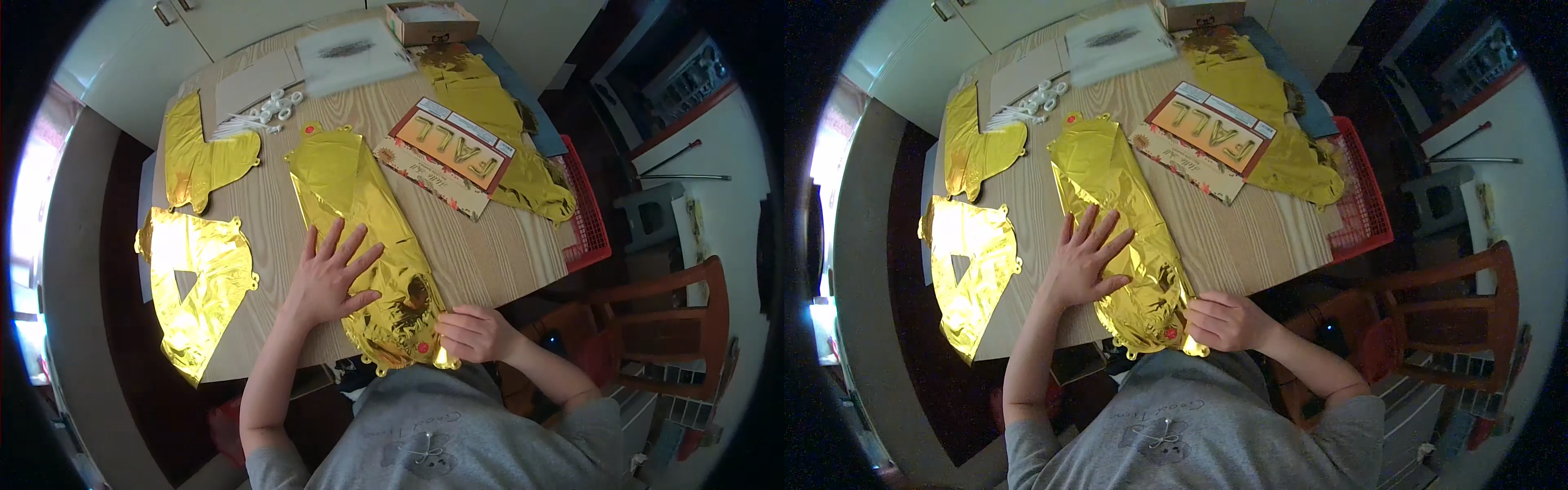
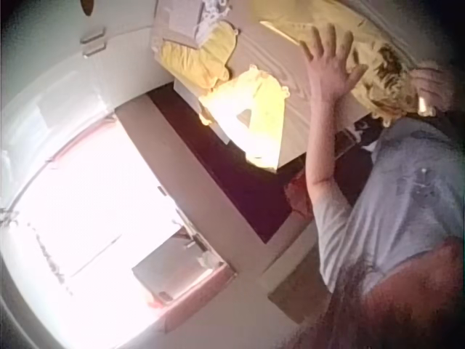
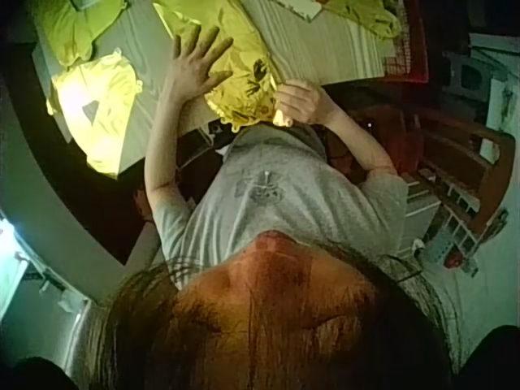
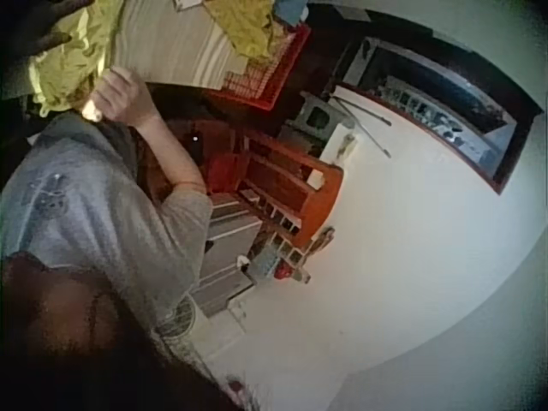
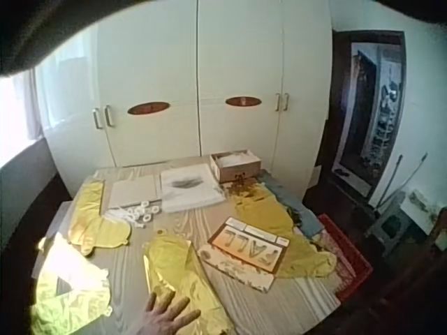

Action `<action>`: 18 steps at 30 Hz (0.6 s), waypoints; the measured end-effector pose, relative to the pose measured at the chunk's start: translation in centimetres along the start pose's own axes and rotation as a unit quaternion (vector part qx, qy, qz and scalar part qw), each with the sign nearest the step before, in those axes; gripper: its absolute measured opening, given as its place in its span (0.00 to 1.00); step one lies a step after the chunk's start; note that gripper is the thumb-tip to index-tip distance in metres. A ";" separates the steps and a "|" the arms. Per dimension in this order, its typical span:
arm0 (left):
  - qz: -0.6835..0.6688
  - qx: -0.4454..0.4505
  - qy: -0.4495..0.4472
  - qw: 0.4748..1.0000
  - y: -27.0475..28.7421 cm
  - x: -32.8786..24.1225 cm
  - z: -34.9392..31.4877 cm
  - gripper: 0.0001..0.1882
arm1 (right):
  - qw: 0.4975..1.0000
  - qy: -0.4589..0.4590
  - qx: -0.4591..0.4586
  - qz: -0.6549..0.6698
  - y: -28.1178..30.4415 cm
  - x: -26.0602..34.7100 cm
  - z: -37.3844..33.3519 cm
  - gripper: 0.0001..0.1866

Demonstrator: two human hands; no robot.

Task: Folding deflated gold foil balloons into squares around cardboard inserts.

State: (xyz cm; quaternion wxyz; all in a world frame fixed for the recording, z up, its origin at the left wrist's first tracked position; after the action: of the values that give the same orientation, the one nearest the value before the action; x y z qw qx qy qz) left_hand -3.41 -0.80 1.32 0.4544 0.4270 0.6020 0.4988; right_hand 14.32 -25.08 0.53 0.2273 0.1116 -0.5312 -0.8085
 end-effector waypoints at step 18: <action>0.003 0.011 0.000 1.000 0.1 0.0 0.0 0.39 | 0.998 -0.049 0.028 0.040 -0.1 -0.4 0.8 0.09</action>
State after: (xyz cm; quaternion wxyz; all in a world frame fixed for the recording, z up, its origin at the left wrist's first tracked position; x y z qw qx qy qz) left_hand -3.41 -0.79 1.42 0.4477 0.4341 0.6063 0.4934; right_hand 14.35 -24.18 0.78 0.2302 0.0565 -0.5684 -0.7879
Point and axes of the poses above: each hand's wrist, its own z-axis towards the middle knuckle, its own y-axis out of the back of the hand, x = y × z, the point moved 1 cm from there along z, towards the middle knuckle, and after that the axes turned 8 degrees about x, right-handed, at the moved point
